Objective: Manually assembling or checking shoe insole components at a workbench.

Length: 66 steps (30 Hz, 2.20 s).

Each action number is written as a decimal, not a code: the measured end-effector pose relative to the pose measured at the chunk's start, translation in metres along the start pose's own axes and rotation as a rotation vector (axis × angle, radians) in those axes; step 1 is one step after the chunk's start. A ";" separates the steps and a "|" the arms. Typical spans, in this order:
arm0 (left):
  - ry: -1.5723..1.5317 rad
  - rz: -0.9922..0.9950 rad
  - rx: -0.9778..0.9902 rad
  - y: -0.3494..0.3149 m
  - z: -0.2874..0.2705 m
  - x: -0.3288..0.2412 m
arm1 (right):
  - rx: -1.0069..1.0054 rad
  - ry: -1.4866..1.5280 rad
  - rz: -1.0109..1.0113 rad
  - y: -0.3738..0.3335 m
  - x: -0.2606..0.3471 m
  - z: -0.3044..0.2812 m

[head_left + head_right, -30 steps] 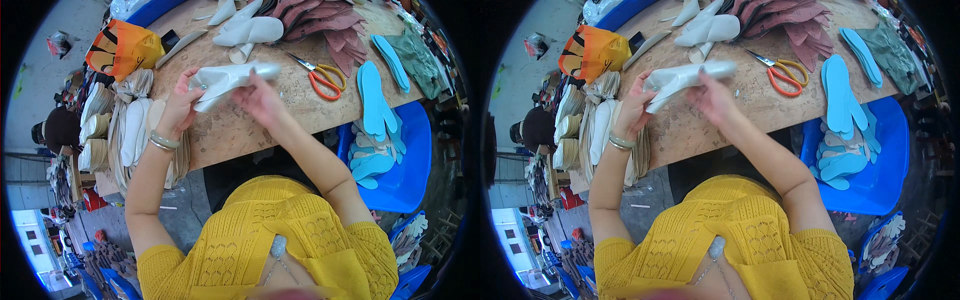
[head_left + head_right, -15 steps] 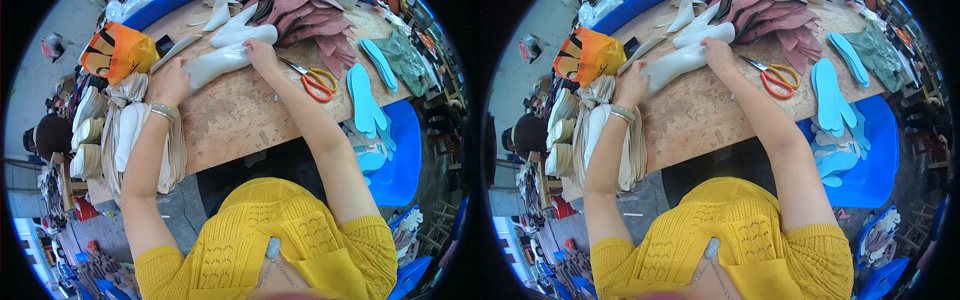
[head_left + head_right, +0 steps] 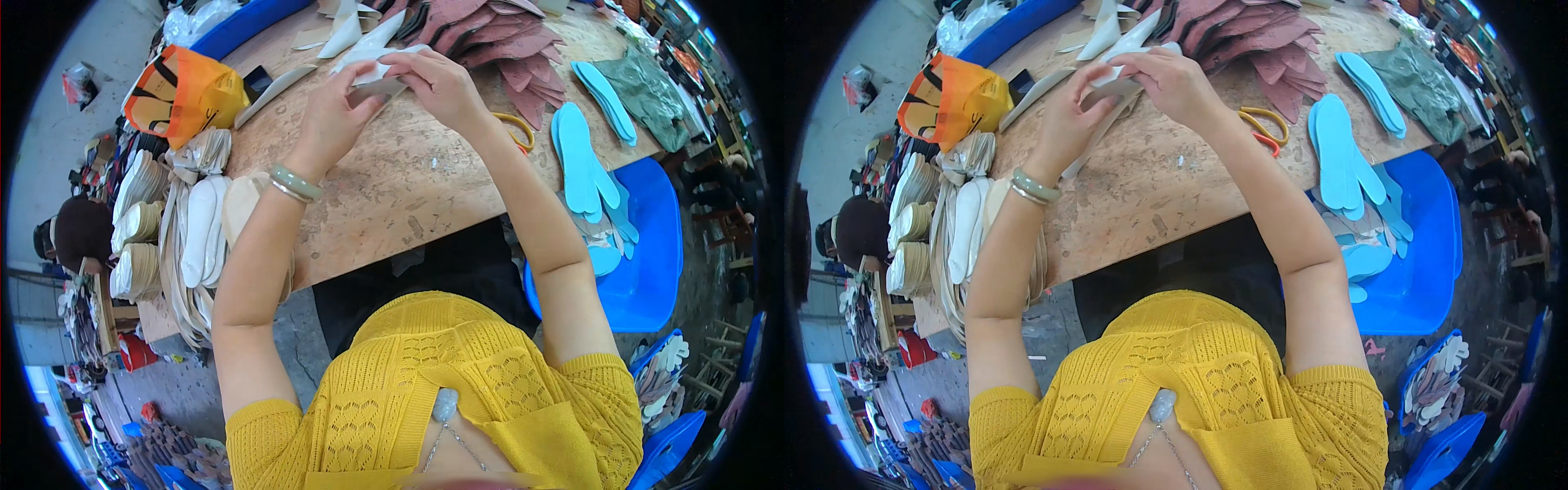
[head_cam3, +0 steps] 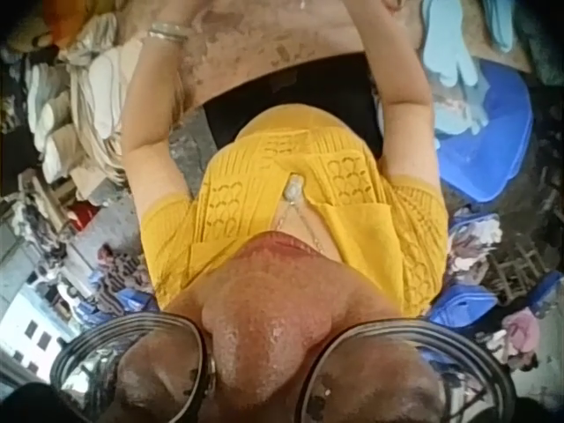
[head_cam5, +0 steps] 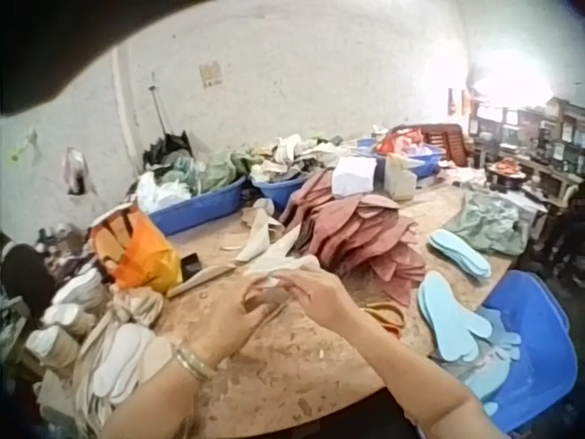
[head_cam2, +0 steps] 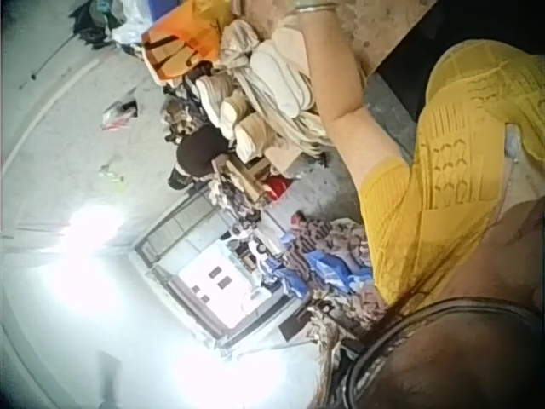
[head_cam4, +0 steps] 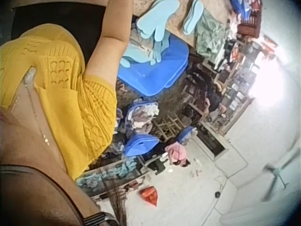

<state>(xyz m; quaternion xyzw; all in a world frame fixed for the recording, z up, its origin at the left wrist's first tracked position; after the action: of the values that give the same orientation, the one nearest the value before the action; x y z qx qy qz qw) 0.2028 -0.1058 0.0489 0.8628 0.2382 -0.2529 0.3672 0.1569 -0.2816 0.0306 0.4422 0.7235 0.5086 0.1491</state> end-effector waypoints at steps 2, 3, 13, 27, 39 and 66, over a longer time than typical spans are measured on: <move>-0.396 -0.230 0.075 -0.003 0.009 -0.002 | -0.049 0.075 0.090 0.001 0.019 -0.016; -0.400 -0.227 0.084 -0.005 0.013 -0.013 | -0.095 0.157 0.179 -0.001 0.024 -0.024; -0.625 -0.216 -0.084 -0.053 0.061 -0.073 | -0.075 0.710 0.942 -0.078 0.072 -0.073; -0.324 0.099 -0.075 -0.068 0.070 -0.079 | -0.076 0.926 1.139 -0.092 0.071 -0.084; -0.407 0.127 0.077 -0.079 0.079 -0.088 | -0.014 1.017 1.175 -0.105 0.072 -0.086; -0.674 -0.232 -0.051 -0.094 0.082 -0.118 | -0.011 1.077 0.944 -0.103 0.124 -0.111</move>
<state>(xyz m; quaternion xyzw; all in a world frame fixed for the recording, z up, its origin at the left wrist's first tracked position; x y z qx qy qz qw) 0.0362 -0.1365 0.0231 0.6888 0.2062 -0.5571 0.4156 -0.0376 -0.2601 0.0188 0.3948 0.4255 0.6700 -0.4627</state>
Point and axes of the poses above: each hand's wrist, its own y-axis towards the middle knuckle, its own z-axis out of the palm, x = y × z, the point moved 3 cm from there along y, towards the middle knuckle, and after that the axes turned 9 degrees about -y, right-handed, at the moved point
